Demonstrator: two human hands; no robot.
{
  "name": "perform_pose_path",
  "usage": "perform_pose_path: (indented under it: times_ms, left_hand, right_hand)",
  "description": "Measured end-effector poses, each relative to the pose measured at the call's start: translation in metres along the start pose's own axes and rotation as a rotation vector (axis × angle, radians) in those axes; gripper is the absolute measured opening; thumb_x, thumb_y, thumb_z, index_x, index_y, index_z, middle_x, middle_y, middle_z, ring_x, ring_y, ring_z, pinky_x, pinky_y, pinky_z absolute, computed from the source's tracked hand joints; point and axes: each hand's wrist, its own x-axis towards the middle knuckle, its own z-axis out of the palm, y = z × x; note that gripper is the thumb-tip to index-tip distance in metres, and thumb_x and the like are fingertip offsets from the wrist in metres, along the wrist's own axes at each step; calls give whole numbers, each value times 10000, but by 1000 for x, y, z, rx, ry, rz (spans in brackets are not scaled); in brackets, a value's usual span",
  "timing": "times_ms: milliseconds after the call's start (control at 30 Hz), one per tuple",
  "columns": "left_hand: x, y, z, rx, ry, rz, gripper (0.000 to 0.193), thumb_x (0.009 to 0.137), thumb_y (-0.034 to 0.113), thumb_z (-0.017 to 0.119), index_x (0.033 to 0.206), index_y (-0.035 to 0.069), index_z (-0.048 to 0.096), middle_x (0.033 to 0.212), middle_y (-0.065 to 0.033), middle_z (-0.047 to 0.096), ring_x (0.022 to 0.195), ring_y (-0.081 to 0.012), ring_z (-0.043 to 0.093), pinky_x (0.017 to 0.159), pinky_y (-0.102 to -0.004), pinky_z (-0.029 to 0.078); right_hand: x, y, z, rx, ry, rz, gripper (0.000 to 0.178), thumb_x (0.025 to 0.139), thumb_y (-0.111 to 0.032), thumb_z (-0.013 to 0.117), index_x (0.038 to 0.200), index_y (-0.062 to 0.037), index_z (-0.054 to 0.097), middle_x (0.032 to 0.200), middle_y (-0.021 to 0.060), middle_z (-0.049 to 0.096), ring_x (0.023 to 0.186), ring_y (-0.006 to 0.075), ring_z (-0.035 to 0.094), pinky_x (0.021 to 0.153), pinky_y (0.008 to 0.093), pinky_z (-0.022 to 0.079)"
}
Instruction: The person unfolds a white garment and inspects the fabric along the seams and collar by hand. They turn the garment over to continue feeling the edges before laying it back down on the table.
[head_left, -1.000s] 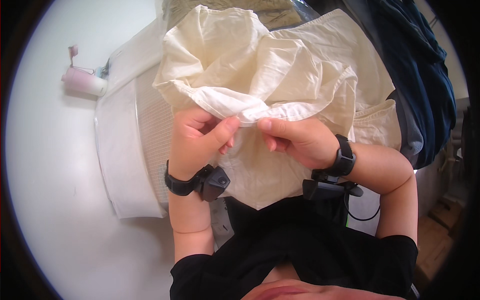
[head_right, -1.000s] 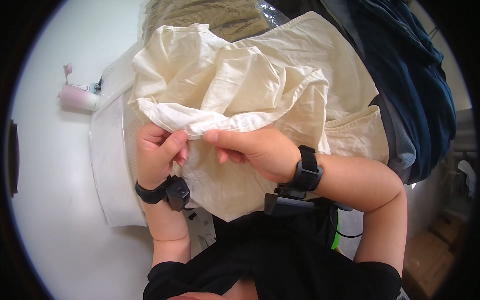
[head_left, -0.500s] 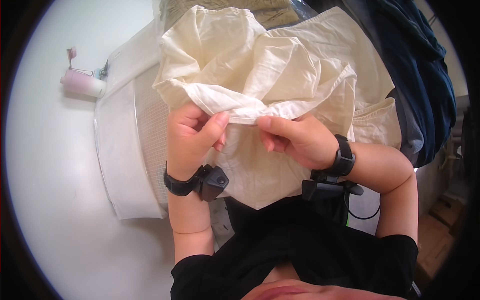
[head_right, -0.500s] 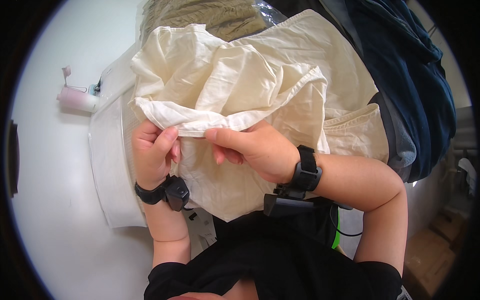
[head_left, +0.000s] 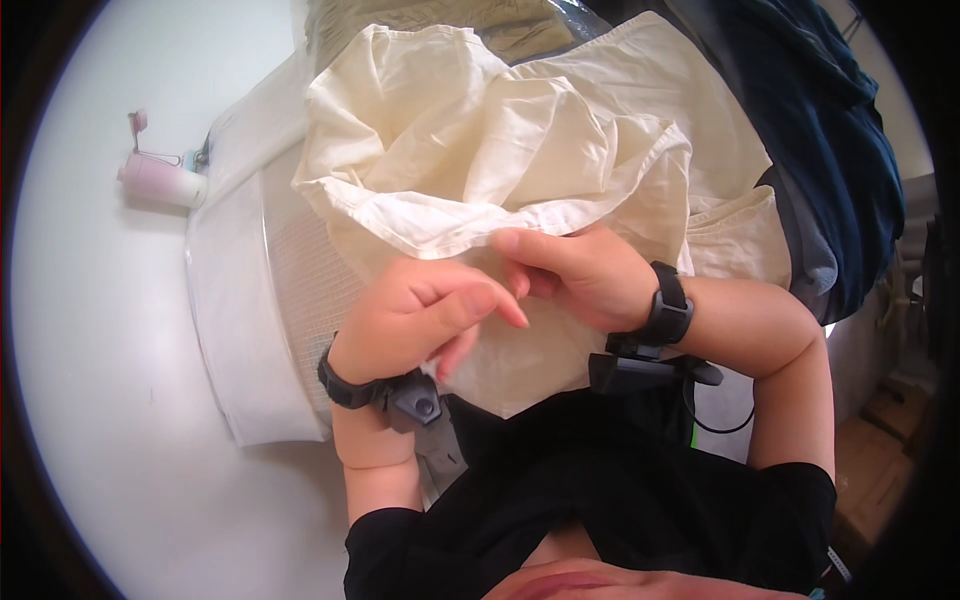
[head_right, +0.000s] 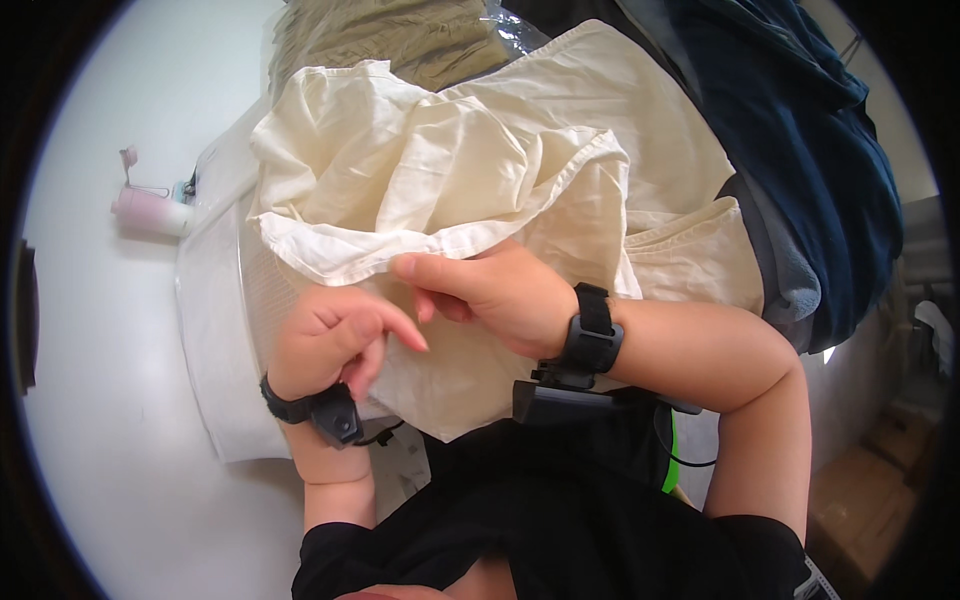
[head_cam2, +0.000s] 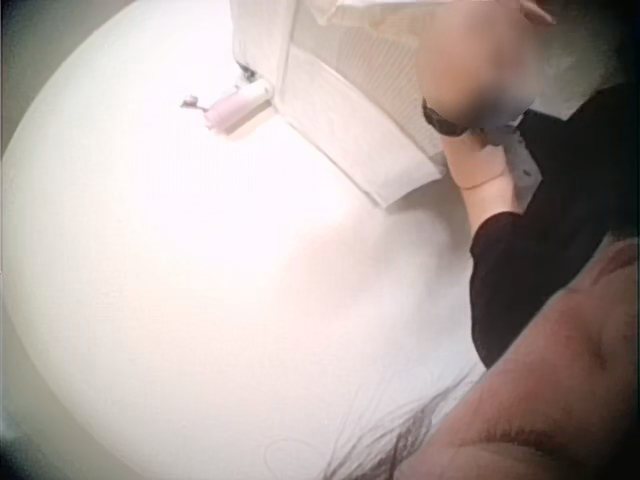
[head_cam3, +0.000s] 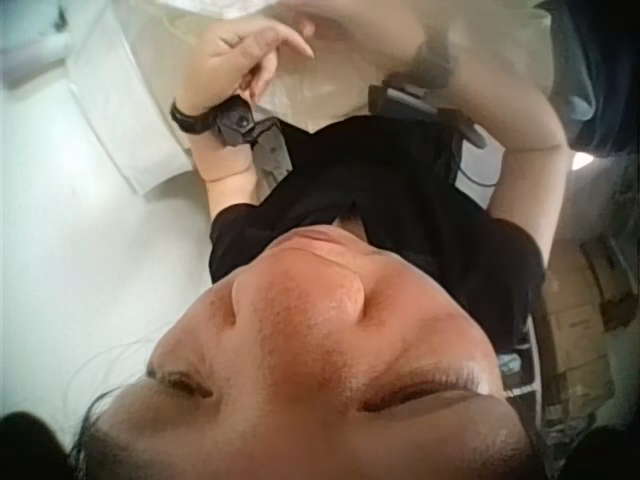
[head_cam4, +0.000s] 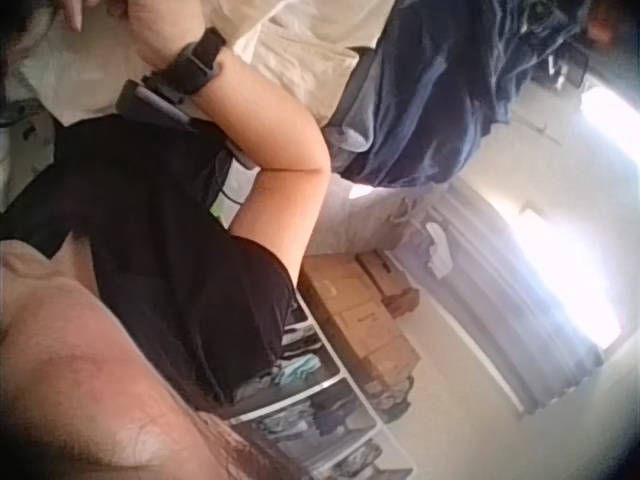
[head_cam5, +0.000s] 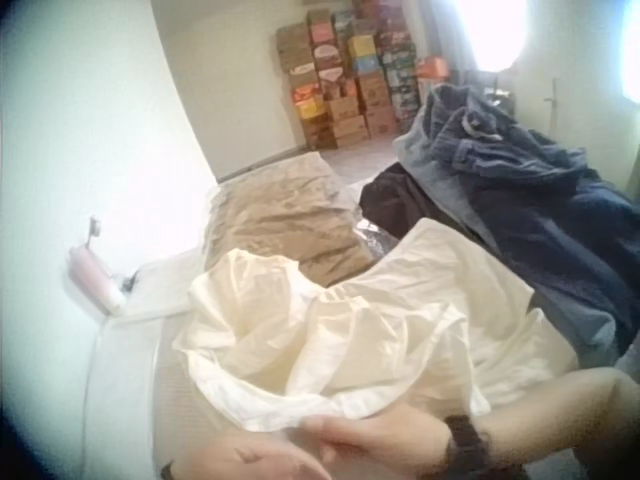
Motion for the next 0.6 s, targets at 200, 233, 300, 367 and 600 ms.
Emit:
perform_pose_path:
  times_ms: [200, 233, 300, 367, 600]
  left_hand:
    - [15, -5, 28, -364, 62, -235, 363, 947, 323, 411, 830, 15, 564, 560, -25, 535, 412, -75, 483, 391, -180, 317]
    - [20, -12, 30, -242, 216, -121, 386, 943, 345, 414, 818, 6, 551, 548, -34, 524, 388, -88, 472, 363, -174, 301]
    - [29, -22, 34, -82, 467, 57, 421, 944, 382, 407, 805, 11, 550, 532, -35, 503, 378, -100, 462, 337, -183, 291]
    - [35, -27, 35, -93, 490, 111, 419, 947, 374, 400, 801, 13, 554, 533, -33, 503, 376, -100, 458, 339, -183, 295]
    - [41, -37, 32, -106, 559, 194, 439, 957, 357, 362, 745, 25, 555, 516, -32, 491, 366, -100, 436, 340, -191, 318]
  right_hand:
    - [4, 3, -4, 72, -66, -57, 227, 890, -249, 543, 780, -60, 603, 642, -10, 562, 577, 46, 438, 522, 199, 312]
    - [5, 4, -4, 44, -50, -64, 239, 895, -255, 532, 782, -57, 605, 645, -12, 563, 582, 44, 439, 524, 201, 307]
    - [2, -3, 1, 3, 2, -69, 235, 895, -250, 530, 787, -56, 607, 652, -8, 570, 576, 48, 448, 519, 206, 304]
    - [3, -3, 2, -37, 59, -73, 232, 895, -245, 527, 792, -55, 610, 659, -3, 577, 571, 52, 456, 515, 212, 301]
    - [4, -3, 4, 89, -96, -110, 191, 876, -209, 555, 808, -43, 618, 698, 15, 603, 582, 84, 521, 548, 207, 353]
